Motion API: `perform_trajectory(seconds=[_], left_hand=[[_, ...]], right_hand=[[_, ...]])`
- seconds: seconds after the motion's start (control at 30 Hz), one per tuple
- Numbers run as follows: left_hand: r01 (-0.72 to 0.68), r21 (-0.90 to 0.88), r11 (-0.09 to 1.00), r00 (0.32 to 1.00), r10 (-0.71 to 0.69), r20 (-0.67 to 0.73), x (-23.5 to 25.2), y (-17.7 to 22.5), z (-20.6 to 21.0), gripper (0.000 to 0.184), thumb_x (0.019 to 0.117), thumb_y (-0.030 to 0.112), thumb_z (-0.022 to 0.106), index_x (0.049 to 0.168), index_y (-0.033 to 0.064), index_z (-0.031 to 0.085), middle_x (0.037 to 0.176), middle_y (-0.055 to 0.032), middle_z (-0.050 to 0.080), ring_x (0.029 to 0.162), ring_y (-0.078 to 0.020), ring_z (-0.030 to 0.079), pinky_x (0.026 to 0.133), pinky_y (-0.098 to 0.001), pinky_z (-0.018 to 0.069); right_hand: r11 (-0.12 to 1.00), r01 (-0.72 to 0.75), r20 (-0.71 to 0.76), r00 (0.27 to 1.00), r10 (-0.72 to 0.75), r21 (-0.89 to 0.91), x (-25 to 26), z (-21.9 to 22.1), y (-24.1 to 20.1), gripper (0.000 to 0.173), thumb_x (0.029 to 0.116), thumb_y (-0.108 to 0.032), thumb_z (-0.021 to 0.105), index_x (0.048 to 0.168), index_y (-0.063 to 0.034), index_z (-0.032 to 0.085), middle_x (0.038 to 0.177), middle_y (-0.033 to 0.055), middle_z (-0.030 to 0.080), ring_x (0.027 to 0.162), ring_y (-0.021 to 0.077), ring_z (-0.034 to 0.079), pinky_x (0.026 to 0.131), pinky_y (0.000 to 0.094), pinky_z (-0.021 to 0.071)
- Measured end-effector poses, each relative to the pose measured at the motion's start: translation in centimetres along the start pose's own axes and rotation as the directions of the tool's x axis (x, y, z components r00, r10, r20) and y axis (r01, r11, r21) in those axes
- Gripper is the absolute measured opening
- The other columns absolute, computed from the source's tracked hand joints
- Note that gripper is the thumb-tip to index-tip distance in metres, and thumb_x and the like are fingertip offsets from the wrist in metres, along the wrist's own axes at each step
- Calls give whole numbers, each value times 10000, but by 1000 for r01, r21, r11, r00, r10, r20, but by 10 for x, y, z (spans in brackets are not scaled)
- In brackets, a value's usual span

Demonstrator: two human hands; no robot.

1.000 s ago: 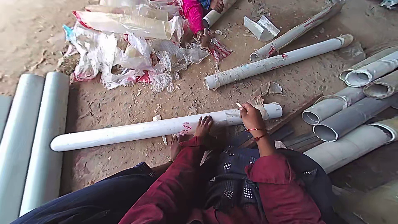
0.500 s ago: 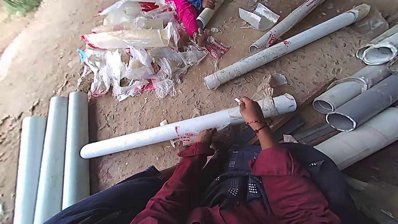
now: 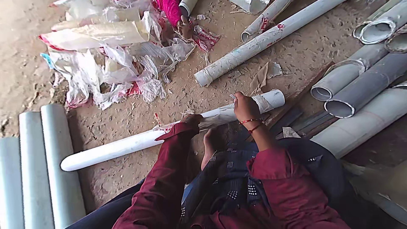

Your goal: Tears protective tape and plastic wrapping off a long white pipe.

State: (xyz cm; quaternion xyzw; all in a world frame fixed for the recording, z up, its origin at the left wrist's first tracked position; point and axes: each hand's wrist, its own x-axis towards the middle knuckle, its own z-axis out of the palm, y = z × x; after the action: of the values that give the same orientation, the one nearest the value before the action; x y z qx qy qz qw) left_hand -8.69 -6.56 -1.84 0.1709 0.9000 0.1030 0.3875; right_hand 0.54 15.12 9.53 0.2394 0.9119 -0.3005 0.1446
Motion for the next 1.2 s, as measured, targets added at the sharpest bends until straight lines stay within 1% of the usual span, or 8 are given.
perform_trajectory(seconds=[0.23, 0.3, 0.33, 0.4, 0.47, 0.9, 1.1, 1.2], left_hand=[[211, 73, 975, 972, -202, -120, -5, 36, 14, 802, 962, 591, 641, 1510, 39, 446, 1374, -261, 612, 1261, -442, 610, 1042, -618, 470], [175, 21, 984, 967, -168, -190, -5, 31, 28, 789, 995, 511, 639, 1637, 222, 284, 1374, -246, 621, 1243, -452, 617, 1009, -624, 481], [142, -10, 990, 966, -141, -215, -7, 27, 33, 677, 1030, 434, 615, 1624, 276, 330, 1376, -237, 624, 1262, -454, 604, 1014, -632, 473], [85, -42, 995, 966, -93, -240, -12, 20, 40, 388, 1077, 302, 552, 1457, 241, 596, 1357, -206, 642, 1285, -434, 591, 1021, -639, 467], [30, -38, 999, 965, -39, -259, -15, 14, 45, 290, 1077, 224, 538, 1308, 195, 711, 1309, -180, 669, 1267, -405, 602, 1008, -613, 480], [-103, -153, 983, 953, 53, -299, -15, 3, 59, 338, 1053, 76, 531, 1324, 164, 713, 1349, -192, 639, 1322, -390, 561, 1055, -565, 476], [-187, -187, 965, 942, 122, -312, -7, -9, 63, 339, 1035, 47, 553, 1318, 136, 717, 1340, -211, 638, 1297, -416, 562, 1084, -546, 453], [-210, -211, 955, 934, 132, -331, -9, -8, 63, 334, 1031, 38, 561, 1315, 117, 717, 1346, -235, 628, 1312, -429, 550, 1110, -530, 436]], right_hand=[[997, -70, 188, 979, 74, -26, 50, 67, 19, 330, 1104, -117, 426, 1381, 29, 528, 1240, 292, 658, 1184, 443, 653, 957, 575, 521], [999, -54, 192, 980, 53, 1, 52, 83, 23, 326, 1105, -136, 439, 1379, -14, 565, 1224, 286, 669, 1166, 450, 655, 945, 591, 517], [999, -44, 184, 982, 39, 22, 53, 91, 24, 322, 1107, -152, 445, 1371, -42, 594, 1215, 279, 679, 1155, 452, 657, 938, 603, 511], [999, -51, 185, 982, 47, 17, 53, 104, 27, 331, 1111, -177, 446, 1379, -86, 616, 1209, 263, 692, 1148, 448, 661, 932, 607, 508], [998, -59, 212, 975, 64, -30, 56, 113, 27, 341, 1115, -181, 425, 1384, -58, 594, 1236, 270, 678, 1182, 440, 651, 962, 597, 500], [978, 49, 219, 976, -3, -204, 50, 135, 20, 312, 1097, -140, 443, 1280, 46, 614, 1196, 291, 678, 1183, 429, 655, 981, 561, 508], [944, 47, 389, 917, 89, -326, 28, 130, 15, 330, 1064, -73, 459, 1319, 88, 593, 1366, 277, 612, 1319, 387, 581, 1075, 519, 455], [943, -9, 354, 926, 133, -332, 24, 121, 12, 329, 1065, -87, 463, 1321, 68, 602, 1360, 259, 623, 1311, 373, 590, 1065, 525, 459]])
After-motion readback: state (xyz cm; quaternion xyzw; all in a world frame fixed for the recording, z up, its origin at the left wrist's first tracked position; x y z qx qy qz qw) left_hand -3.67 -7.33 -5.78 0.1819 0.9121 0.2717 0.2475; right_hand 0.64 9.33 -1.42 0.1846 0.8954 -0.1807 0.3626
